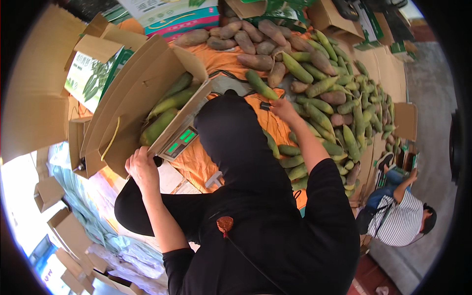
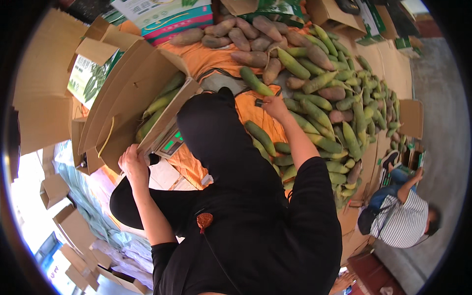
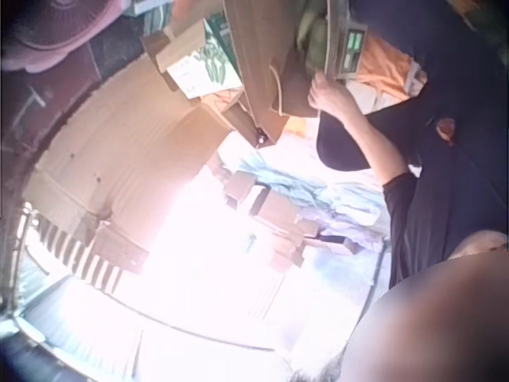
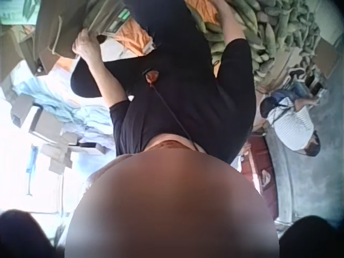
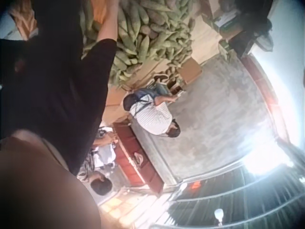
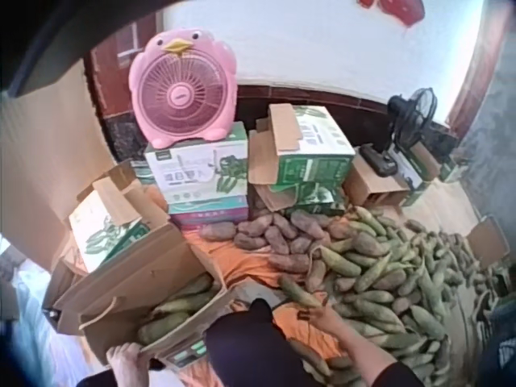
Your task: Sorting and packing winter melons into cardboard boxes and weighing them on a scale.
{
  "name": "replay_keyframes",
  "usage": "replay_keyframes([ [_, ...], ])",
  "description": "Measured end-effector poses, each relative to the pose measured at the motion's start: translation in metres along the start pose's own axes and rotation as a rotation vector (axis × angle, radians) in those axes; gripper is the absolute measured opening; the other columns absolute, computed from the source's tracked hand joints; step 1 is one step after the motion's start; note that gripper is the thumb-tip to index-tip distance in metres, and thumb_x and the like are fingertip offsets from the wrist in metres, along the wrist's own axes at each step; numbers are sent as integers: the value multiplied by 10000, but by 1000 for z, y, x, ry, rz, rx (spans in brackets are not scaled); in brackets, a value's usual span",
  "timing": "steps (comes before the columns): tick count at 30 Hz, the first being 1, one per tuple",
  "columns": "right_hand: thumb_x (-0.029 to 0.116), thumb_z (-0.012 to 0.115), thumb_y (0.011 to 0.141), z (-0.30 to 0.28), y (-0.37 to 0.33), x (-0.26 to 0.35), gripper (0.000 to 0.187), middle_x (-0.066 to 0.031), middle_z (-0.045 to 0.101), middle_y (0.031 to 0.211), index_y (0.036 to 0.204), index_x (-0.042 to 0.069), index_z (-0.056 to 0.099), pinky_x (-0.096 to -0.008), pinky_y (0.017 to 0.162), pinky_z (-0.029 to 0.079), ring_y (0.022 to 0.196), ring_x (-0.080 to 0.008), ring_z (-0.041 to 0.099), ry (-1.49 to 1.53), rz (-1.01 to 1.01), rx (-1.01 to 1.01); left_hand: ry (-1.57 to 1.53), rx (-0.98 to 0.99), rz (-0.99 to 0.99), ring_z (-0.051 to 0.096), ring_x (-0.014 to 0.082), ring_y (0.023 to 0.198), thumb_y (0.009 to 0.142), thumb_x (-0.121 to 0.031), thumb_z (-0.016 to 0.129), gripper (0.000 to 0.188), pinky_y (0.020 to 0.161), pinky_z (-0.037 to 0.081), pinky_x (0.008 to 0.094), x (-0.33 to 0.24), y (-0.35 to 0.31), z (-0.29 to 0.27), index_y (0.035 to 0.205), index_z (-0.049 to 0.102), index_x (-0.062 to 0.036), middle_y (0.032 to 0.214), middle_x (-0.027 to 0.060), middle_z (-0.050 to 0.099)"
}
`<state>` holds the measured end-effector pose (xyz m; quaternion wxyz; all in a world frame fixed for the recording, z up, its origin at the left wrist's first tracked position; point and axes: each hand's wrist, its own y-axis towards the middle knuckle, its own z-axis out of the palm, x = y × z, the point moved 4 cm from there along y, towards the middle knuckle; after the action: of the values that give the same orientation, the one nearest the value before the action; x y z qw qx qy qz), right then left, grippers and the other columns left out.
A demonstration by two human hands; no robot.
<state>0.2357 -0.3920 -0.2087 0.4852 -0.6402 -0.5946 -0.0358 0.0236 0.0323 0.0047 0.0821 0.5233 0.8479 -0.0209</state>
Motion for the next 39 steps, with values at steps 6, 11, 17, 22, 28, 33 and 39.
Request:
replay_keyframes([
  [6,246,752,737,54,-46,-100,510,-196,663,1094,1173,13,626,-388,893,492,1002,-324,641,-280,198,46,14,63,36,595,315,873,762,-38,601,159,851,408,422,-1,2,4,918,622,-58,859,110,633],
  [11,239,744,739,85,-63,-97,549,-160,553,1296,1228,68,561,-438,979,455,1168,-347,550,-419,391,128,6,107,-12,599,313,895,798,-45,605,147,865,403,421,0,2,8,944,622,-44,882,110,643],
  [17,161,666,779,95,-45,-97,503,-140,548,1266,1264,132,538,-448,997,449,1218,-336,509,-324,393,147,-12,118,-15,603,312,876,774,-29,619,151,844,409,418,-4,4,3,924,621,-49,868,112,641],
  [22,164,681,752,94,-41,-76,508,-153,553,1246,1245,150,559,-450,1005,444,1233,-335,496,-552,327,210,-13,82,-32,608,314,849,755,-28,638,140,829,411,415,-2,4,1,890,636,-69,837,113,639],
  [28,166,786,636,127,-21,-157,555,-192,602,1124,1126,53,551,-444,914,484,1113,-385,563,-443,187,150,43,59,-73,605,290,848,768,-50,639,119,858,412,414,-3,1,-11,881,645,-86,812,90,628],
  [33,127,798,619,96,15,-305,607,-221,626,1026,1125,41,473,-446,851,484,1023,-398,601,283,171,-89,-133,42,-28,601,296,848,764,-39,626,138,879,405,426,-9,12,17,892,648,-85,807,91,621],
  [39,69,797,671,50,-37,-40,544,-131,621,958,1107,28,475,-371,781,490,906,-262,630,48,-20,-139,11,-15,-91,601,296,835,780,-51,622,93,865,406,418,8,-6,-9,865,641,-83,802,91,623],
])
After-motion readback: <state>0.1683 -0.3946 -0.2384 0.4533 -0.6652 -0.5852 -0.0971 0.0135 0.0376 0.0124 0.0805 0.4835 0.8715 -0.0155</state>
